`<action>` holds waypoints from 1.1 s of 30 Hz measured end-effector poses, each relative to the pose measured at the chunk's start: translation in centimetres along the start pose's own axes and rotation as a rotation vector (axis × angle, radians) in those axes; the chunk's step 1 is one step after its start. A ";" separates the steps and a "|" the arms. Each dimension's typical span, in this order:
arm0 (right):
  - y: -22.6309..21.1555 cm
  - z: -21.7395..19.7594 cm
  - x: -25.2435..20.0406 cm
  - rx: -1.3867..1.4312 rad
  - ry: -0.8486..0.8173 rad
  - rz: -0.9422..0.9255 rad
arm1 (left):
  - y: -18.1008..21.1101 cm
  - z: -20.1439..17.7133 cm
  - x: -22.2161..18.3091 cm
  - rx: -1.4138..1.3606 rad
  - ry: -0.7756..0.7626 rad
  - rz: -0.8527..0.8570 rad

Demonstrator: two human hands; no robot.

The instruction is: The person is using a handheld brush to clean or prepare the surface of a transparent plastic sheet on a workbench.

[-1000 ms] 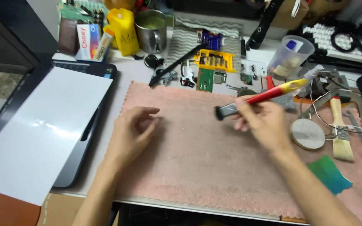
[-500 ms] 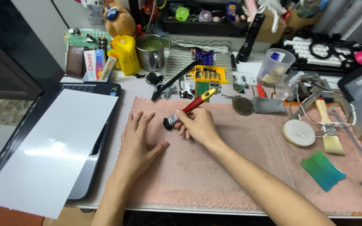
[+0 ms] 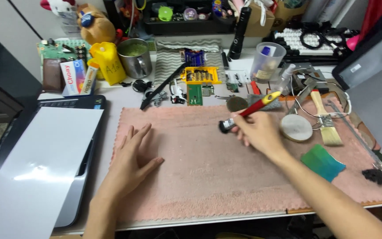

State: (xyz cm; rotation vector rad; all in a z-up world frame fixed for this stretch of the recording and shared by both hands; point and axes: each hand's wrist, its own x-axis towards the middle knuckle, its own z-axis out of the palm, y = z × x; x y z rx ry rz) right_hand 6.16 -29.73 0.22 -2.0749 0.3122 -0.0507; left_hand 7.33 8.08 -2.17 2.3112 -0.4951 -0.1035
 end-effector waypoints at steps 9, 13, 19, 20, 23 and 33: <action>3.5 -9.7 -1.2 -0.255 0.330 -0.043 | -0.1 -0.2 0.5 -0.005 -0.093 0.072; 4.3 -10.6 -0.9 -0.321 0.346 -0.123 | 0.1 -0.1 0.6 -0.025 -0.069 0.060; 4.4 -6.9 0.0 -0.385 0.284 -0.122 | -0.6 -0.1 0.2 0.028 -0.002 0.161; 4.8 -6.4 0.1 -0.455 0.323 -0.140 | -0.2 0.0 0.4 0.018 -0.019 0.180; 2.4 -2.1 -0.4 -0.153 0.121 -0.271 | -0.6 0.1 0.3 -0.007 0.004 0.199; -5.2 11.6 -1.8 0.107 -0.248 -0.280 | -1.0 0.0 0.2 -0.011 0.016 0.237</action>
